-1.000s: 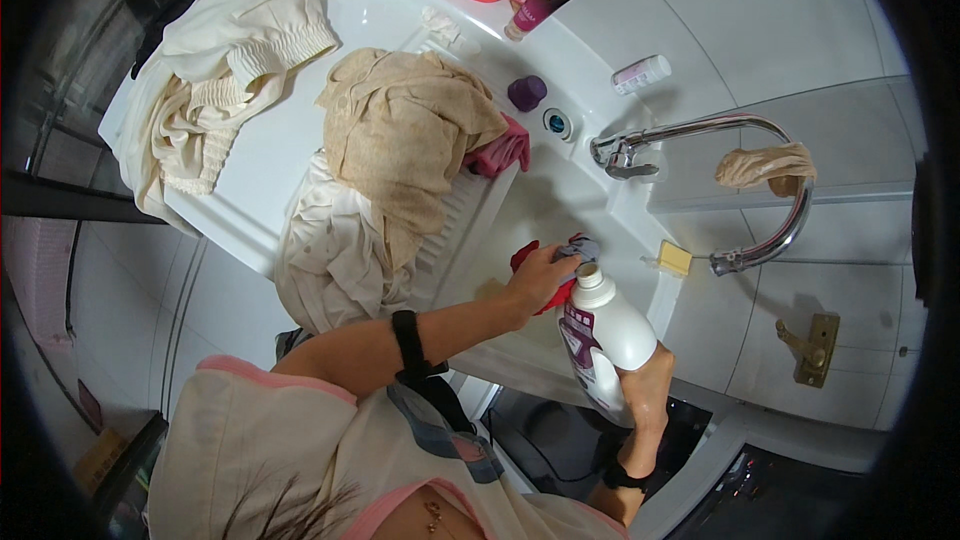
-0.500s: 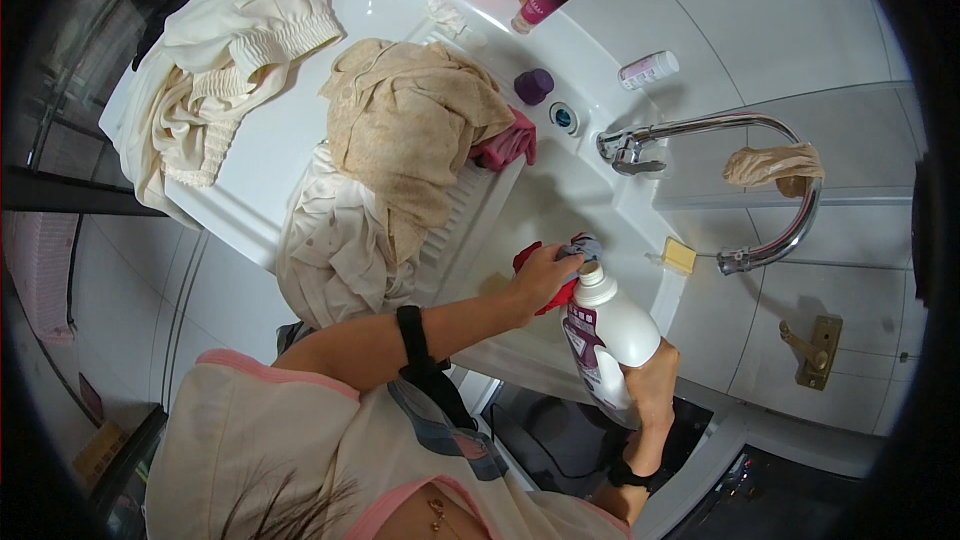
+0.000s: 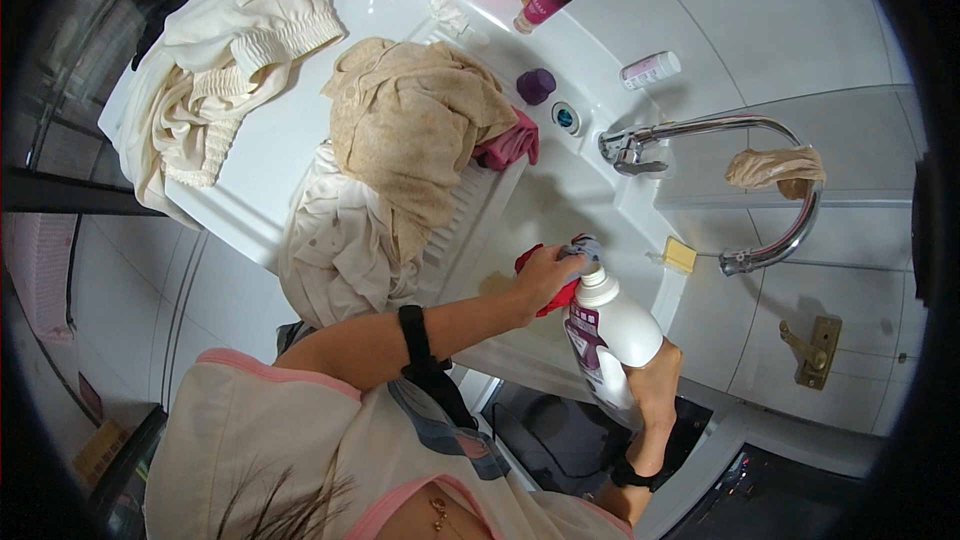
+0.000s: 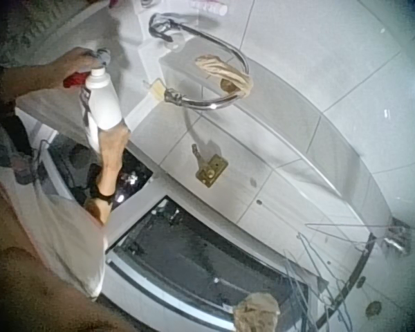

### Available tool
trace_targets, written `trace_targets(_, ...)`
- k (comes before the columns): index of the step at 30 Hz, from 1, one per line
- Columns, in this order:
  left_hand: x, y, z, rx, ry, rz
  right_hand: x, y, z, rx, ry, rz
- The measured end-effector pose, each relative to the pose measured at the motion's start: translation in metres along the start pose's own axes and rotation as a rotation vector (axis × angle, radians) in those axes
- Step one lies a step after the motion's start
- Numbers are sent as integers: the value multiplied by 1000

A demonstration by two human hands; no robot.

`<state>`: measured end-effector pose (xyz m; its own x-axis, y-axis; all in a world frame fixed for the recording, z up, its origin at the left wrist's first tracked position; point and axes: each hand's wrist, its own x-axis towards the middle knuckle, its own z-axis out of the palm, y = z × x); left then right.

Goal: The person hangs a white shirt and a pink towel on hangers on a drying rack, then washes a red garment by hand in a sink using liquid detergent and rinses it under a faucet.

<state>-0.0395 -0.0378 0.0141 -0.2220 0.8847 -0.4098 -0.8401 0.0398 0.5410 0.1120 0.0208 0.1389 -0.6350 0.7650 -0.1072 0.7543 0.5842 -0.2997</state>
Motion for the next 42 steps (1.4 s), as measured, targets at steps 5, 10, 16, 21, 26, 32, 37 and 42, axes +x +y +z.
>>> trace_targets(5, -8, 21, 6, 0, -25, -36, -3, 18, 12, 79, 57, -20)
trace_targets(10, 7, 17, 0, -7, 79, 135, -5, 18, 17, 201, 134, 61)
trace_targets(16, 10, 35, -15, 129, 197, 89, 0, 19, 24, 362, 296, 106)
trace_targets(21, 22, 33, -21, 49, 134, 114, 9, 27, 32, 398, 385, 77)
trace_targets(26, 22, 44, -27, 47, 68, 85, 22, 27, 40, 431, 501, 51)
trace_targets(32, 12, 33, -49, -55, 138, -146, 49, -9, 32, 500, 626, 52)
trace_targets(37, 3, 32, -55, -112, 160, -203, 95, -39, 34, 686, 751, -8)
trace_targets(42, -2, 39, -57, -208, 81, -170, 162, -63, 43, 762, 845, -192)
